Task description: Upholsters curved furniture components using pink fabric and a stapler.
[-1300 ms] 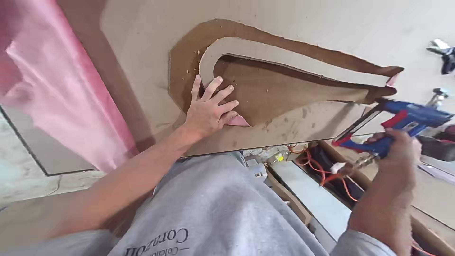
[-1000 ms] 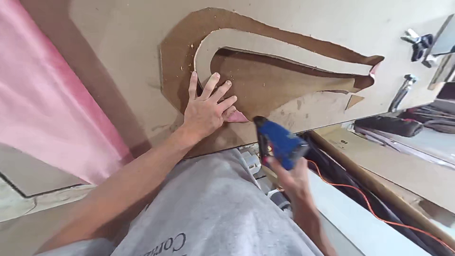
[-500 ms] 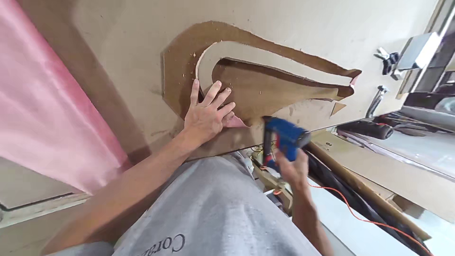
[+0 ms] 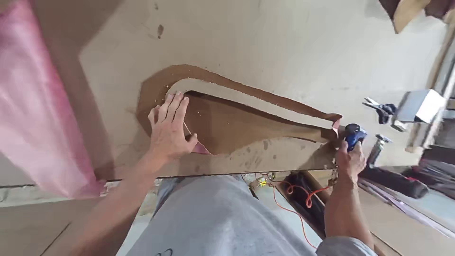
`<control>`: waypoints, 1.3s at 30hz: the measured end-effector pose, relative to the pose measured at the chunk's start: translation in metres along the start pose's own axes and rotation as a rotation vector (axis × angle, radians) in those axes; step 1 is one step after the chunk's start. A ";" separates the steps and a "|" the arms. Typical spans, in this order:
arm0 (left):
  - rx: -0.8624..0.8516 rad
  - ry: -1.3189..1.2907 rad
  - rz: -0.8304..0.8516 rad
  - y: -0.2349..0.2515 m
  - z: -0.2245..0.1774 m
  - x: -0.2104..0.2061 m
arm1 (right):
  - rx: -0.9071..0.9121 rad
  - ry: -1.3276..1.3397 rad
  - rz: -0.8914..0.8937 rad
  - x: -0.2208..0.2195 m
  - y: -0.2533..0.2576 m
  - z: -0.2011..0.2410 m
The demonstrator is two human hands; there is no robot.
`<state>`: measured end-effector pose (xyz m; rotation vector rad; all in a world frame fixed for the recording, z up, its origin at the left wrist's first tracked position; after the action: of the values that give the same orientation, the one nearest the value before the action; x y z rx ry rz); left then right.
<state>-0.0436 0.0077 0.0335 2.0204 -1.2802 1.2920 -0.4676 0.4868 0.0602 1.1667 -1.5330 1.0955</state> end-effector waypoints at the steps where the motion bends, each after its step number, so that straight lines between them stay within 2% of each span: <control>1: 0.045 0.018 -0.027 0.006 -0.008 0.002 | 0.058 -0.016 0.006 0.001 -0.007 0.014; 2: 0.083 0.048 -0.063 0.013 -0.014 0.002 | 0.200 0.010 -0.020 0.006 -0.024 0.042; 3: 0.109 0.099 -0.092 0.020 -0.018 0.001 | 0.418 0.080 -0.047 0.014 -0.053 0.085; 6: 0.074 0.259 -0.142 0.028 -0.018 -0.017 | 1.152 0.314 0.050 0.028 -0.202 0.249; 8: 0.044 0.227 -0.160 0.026 -0.017 -0.025 | 1.439 0.386 0.110 0.022 -0.279 0.331; 9: 0.039 0.196 -0.162 0.024 -0.015 -0.026 | 1.482 0.398 0.115 0.013 -0.299 0.351; 11: 0.034 0.152 -0.182 0.029 -0.006 -0.028 | 1.471 0.367 0.095 -0.006 -0.310 0.366; 15: 0.041 0.099 -0.187 0.031 0.001 -0.038 | 1.425 0.307 0.091 -0.023 -0.311 0.362; 19: 0.068 0.032 -0.072 0.062 0.005 0.013 | 1.401 0.284 0.063 -0.019 -0.313 0.364; 21: 0.111 -0.015 0.025 0.097 0.015 0.034 | 1.385 0.255 0.102 -0.018 -0.317 0.360; 24: 0.137 0.072 0.213 0.143 0.019 0.046 | 1.380 0.242 0.104 -0.018 -0.318 0.363; 27: 0.139 0.086 0.435 0.160 0.018 0.052 | 1.391 0.271 0.087 -0.017 -0.316 0.363; 29: 0.149 0.033 0.492 0.161 0.021 0.057 | 1.402 0.273 0.083 -0.017 -0.314 0.363; 33: 0.239 -0.156 0.352 0.140 0.028 0.062 | 1.399 0.304 0.090 -0.015 -0.317 0.365; 36: 0.356 -0.155 0.107 0.120 0.011 0.057 | 1.396 0.301 0.063 -0.019 -0.319 0.365; 39: 0.299 -0.082 -0.140 0.089 -0.011 0.025 | 1.399 0.323 0.033 -0.026 -0.323 0.364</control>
<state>-0.1221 -0.0397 0.0497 2.3436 -1.0055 1.4152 -0.1968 0.0860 -0.0005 1.6549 -0.3610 2.3575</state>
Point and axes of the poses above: each hand's wrist, its own y-axis towards the middle knuckle, its own x-axis out of the back of the hand, z = x × y, the point moved 1 cm from there along y, towards the middle knuckle, and after that the axes turned 6 degrees about -x, right-handed, at the moved point
